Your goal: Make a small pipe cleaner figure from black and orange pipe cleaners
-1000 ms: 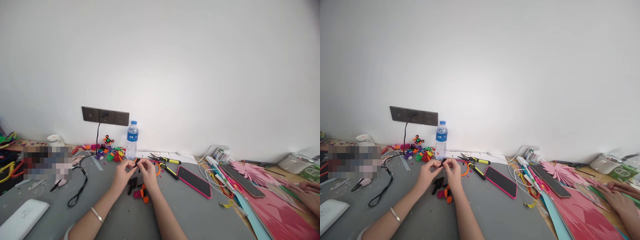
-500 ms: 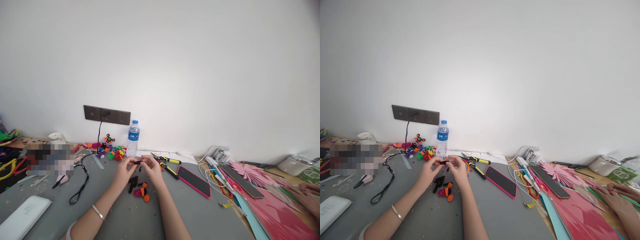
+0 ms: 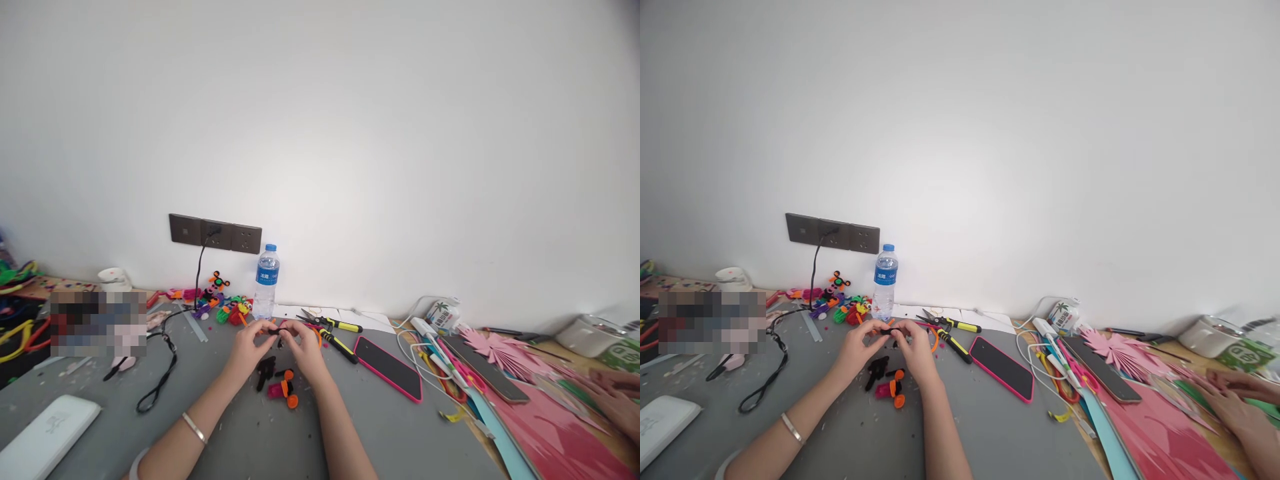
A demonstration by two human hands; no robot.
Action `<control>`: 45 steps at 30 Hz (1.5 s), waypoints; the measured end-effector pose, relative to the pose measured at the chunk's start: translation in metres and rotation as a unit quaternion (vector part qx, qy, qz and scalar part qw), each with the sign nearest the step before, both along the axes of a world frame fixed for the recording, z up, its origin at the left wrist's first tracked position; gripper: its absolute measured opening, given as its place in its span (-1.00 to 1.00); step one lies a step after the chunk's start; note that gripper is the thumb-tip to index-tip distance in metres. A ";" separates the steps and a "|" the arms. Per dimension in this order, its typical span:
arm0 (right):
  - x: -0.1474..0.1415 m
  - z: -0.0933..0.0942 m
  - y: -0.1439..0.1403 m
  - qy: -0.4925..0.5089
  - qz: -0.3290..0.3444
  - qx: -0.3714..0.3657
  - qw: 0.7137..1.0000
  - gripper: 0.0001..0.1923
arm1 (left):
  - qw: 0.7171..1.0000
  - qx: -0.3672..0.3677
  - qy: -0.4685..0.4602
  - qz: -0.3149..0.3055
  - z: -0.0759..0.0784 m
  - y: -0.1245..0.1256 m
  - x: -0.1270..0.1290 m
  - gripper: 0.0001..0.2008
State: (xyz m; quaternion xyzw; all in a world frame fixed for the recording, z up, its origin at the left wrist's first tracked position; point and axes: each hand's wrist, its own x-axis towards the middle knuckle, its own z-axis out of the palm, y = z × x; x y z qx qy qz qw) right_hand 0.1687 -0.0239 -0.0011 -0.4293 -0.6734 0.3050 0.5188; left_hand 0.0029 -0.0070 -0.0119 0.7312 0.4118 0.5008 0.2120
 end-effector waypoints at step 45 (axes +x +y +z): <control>0.042 -0.016 0.021 0.054 -0.137 -0.001 0.989 -0.75 | 0.978 -0.098 -0.118 0.142 0.023 0.087 0.008 -0.40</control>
